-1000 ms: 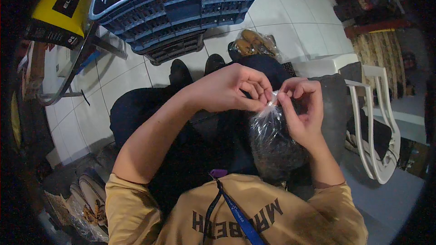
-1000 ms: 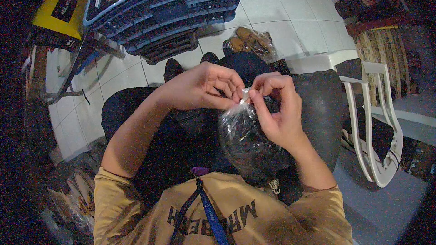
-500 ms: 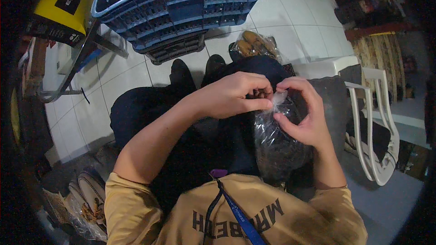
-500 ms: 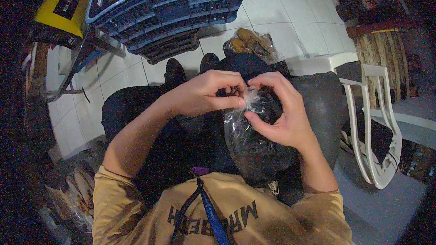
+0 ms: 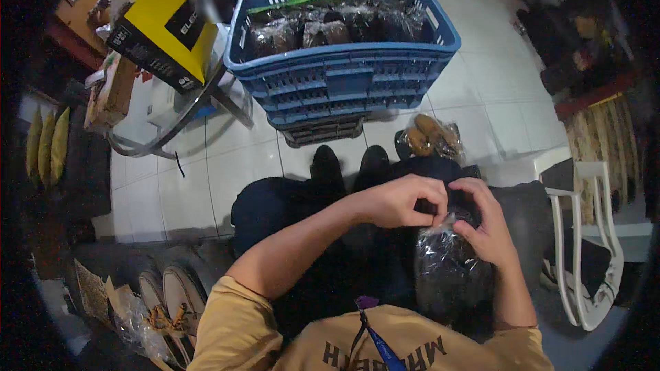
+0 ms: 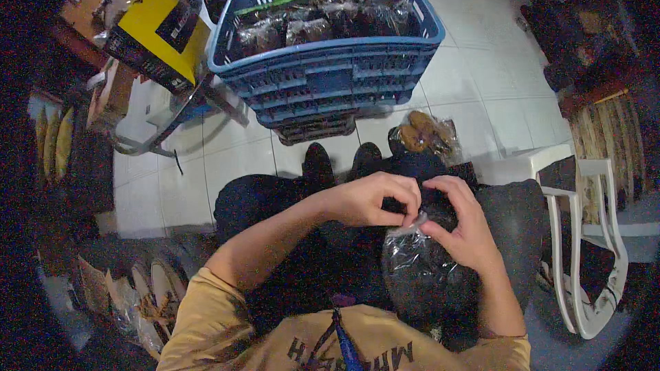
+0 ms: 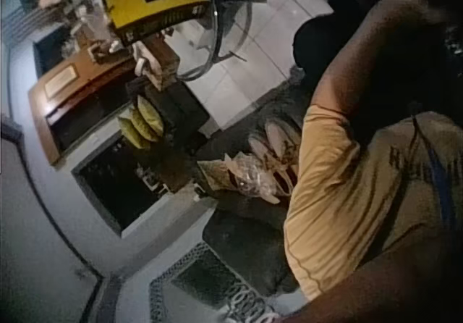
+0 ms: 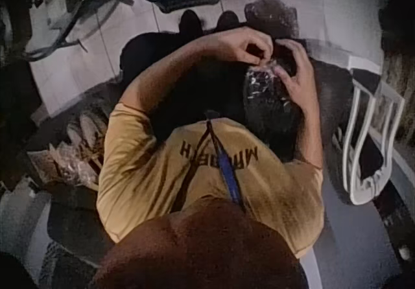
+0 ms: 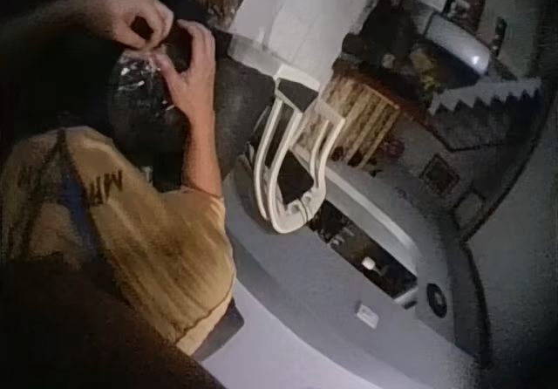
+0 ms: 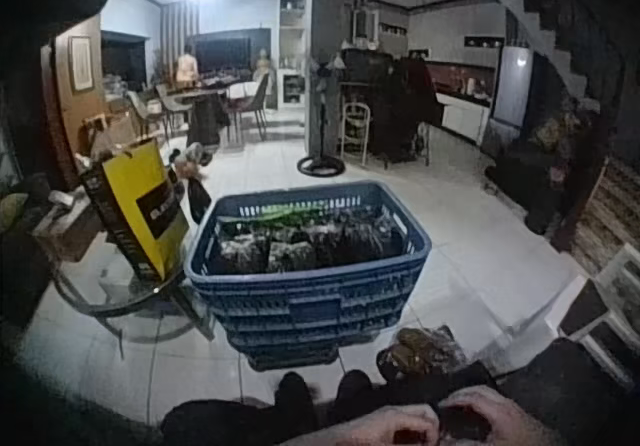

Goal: Tying shoelaces on boat shoes and placing them into plastic bags for storage or shipping.

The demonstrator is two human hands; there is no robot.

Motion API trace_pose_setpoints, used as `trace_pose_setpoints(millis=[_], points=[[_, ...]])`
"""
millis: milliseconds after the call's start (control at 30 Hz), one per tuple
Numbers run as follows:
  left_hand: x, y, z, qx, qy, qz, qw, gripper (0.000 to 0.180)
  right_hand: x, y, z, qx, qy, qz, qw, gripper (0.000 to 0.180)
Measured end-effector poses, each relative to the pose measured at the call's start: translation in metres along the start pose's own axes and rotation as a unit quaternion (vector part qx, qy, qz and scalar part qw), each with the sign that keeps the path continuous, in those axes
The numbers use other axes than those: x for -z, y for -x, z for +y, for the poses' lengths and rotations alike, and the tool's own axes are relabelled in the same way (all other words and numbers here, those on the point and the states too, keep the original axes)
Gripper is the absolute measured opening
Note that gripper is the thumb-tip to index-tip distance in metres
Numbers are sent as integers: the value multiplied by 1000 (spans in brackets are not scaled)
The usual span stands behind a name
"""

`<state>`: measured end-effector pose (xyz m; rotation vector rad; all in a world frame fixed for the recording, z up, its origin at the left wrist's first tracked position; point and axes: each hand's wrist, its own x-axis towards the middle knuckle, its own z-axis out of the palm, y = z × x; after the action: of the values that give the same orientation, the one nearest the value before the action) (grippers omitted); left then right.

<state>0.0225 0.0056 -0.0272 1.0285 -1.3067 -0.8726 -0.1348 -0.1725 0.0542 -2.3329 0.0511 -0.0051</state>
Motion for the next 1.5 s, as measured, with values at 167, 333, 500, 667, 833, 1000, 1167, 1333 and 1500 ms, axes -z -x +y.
trace_pose_setpoints(millis=[167, 333, 500, 667, 833, 1000, 1167, 1333, 1500], points=[[7, 4, 2, 9, -13, -23, 1000, 4, 9, -18, 1, 28, 8, -8, 1000, 60], [13, 9, 11, 237, 120, -61, 962, 30, 40, -11, -1, -123, 27, -109, 986, 59], [-1, 13, 6, 252, 58, -265, 929, 69, 46, 12, -5, -229, 87, -343, 907, 65], [7, 1, 33, 256, -97, -208, 939, 68, 23, 37, 30, -194, -89, -236, 948, 61], [14, 7, 4, 182, 144, 138, 963, 66, 10, 34, 46, -207, -268, -32, 940, 53], [36, 3, 11, 217, 202, 234, 926, 66, -9, 12, 35, -219, -311, 36, 924, 47], [39, 11, 3, 117, 261, 158, 945, 65, -20, 2, 44, -150, -329, 147, 921, 44], [15, 4, 2, 171, 217, 253, 927, 52, -33, -30, 37, -141, -344, 205, 905, 49], [29, 5, 6, 138, 249, 306, 909, 53, -57, -47, 53, -138, -529, 200, 813, 65]])
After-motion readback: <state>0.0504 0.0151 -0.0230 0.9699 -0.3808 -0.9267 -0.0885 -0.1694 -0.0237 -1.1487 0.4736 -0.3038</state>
